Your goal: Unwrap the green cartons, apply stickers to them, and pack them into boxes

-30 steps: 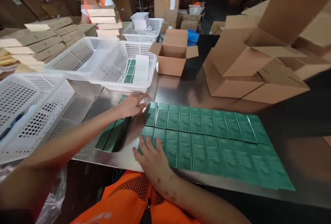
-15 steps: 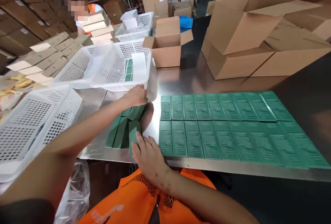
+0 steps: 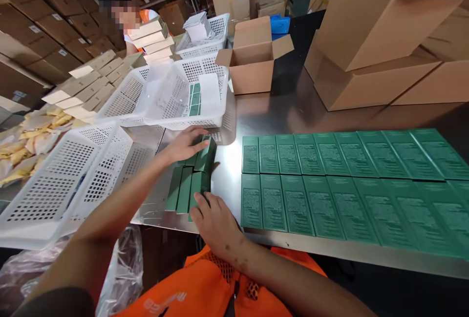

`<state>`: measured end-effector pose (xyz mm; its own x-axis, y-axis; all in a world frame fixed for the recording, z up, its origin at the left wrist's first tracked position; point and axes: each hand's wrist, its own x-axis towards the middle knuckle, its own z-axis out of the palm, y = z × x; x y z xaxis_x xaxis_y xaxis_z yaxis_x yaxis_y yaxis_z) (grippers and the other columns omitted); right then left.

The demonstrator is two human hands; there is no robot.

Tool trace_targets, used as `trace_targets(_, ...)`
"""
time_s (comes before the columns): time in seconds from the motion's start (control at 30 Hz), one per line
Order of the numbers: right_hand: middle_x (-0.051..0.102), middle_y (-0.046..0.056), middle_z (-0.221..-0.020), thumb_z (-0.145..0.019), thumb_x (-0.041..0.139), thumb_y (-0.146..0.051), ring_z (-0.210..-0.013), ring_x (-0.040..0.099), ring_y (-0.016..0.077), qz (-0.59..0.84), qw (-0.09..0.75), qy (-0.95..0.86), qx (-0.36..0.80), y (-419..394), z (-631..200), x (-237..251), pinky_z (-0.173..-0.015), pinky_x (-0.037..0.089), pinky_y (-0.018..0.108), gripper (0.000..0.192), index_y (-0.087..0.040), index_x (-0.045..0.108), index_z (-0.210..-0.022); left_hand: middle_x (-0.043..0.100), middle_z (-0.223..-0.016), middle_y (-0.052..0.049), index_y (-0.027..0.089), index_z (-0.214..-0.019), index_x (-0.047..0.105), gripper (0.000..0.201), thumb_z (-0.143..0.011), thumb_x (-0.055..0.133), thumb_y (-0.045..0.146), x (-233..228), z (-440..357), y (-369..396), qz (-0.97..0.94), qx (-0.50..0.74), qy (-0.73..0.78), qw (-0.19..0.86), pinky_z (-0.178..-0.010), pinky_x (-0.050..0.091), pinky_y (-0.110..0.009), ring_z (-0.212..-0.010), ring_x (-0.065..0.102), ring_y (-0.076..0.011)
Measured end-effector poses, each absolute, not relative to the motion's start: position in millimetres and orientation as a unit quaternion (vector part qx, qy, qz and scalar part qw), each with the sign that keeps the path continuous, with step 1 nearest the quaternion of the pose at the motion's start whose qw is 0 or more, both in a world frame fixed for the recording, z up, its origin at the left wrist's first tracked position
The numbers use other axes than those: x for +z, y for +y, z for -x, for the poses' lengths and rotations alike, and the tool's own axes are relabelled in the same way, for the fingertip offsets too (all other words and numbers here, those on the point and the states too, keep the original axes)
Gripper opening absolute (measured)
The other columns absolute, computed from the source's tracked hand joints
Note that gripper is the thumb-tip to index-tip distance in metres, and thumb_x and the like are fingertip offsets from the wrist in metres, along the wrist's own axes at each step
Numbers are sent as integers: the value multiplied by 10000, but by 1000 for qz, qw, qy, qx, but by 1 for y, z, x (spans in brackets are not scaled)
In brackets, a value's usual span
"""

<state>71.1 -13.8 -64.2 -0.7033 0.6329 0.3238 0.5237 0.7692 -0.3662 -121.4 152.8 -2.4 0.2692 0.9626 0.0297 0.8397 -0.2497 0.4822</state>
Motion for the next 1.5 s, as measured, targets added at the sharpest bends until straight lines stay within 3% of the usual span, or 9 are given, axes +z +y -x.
trace_targets(0.1,499,191,-1438,-801,770,-158,-1316,503,322,359,253,-871,219,-13,-72,-68,-1064,493,473,525,-162,546,-1275,509,-1493,-103,238,-1368,558,614,-955,359,647,-16,166,132,-732,271,579,237,-1202,300,-494,-1426,412,-288)
trace_targets(0.2,235,240,-1590,-677,881,-221,-1477,277,359,398,281,-816,311,-10,-70,-72,-1135,413,541,1006,-178,288,-1489,343,-1621,-94,262,-1528,347,746,-968,52,656,-42,189,99,-677,361,581,271,-1216,290,-515,-1512,279,-271)
trace_targets(0.3,-105,245,-1637,-548,962,-298,-1521,-66,396,390,288,-798,357,-5,-63,-76,-1190,240,637,1451,-226,-64,-1572,248,-1665,-33,289,-1565,295,818,-924,25,722,-65,184,64,-610,449,550,351,-1241,268,-453,-1535,203,-250)
trace_targets(0.4,-275,238,-1601,-474,990,-364,-1477,-214,417,371,268,-810,367,1,-54,-78,-1190,149,673,1629,-242,-227,-1551,190,-1677,29,329,-1573,279,834,-897,97,783,-73,165,47,-567,492,517,411,-1269,194,-431,-1551,113,-236)
trace_targets(0.73,-197,198,-1638,-714,833,-229,-1521,-63,372,385,291,-794,370,3,-46,-82,-1197,271,572,1291,-228,-124,-1581,232,-1668,3,317,-1587,231,807,-924,50,740,-67,141,54,-521,493,494,492,-1199,361,-452,-1506,294,-273)
trace_targets(0.87,-97,192,-1657,-660,891,-267,-1533,-16,350,387,329,-779,367,6,-47,-86,-1212,238,575,1269,-241,17,-1580,230,-1668,42,375,-1561,287,678,-979,82,656,-70,142,52,-543,509,478,466,-1243,275,-444,-1536,210,-231)
trace_targets(1.07,-86,176,-1661,-726,827,-295,-1537,33,333,410,311,-772,373,9,-46,-84,-1193,323,514,1090,-180,154,-1575,56,-1700,46,347,-1452,495,542,-925,588,434,-64,149,54,-611,407,522,434,-1250,232,-437,-1559,58,-292)
trace_targets(1.23,-109,153,-1664,-741,777,-321,-1533,43,350,418,288,-780,366,3,-52,-81,-1173,354,521,1026,-182,198,-1577,21,-1696,37,348,-1418,520,541,-895,567,218,-57,149,49,-631,370,537,420,-1220,295,-457,-1557,73,-302)
trace_targets(1.5,-125,112,-1664,-762,763,-287,-1526,103,365,412,304,-779,363,2,-54,-84,-1159,369,549,1026,-272,141,-1578,7,-1697,-52,289,-1402,514,450,-969,525,414,-39,146,41,-729,283,566,261,-1251,137,-550,-1557,4,-327)
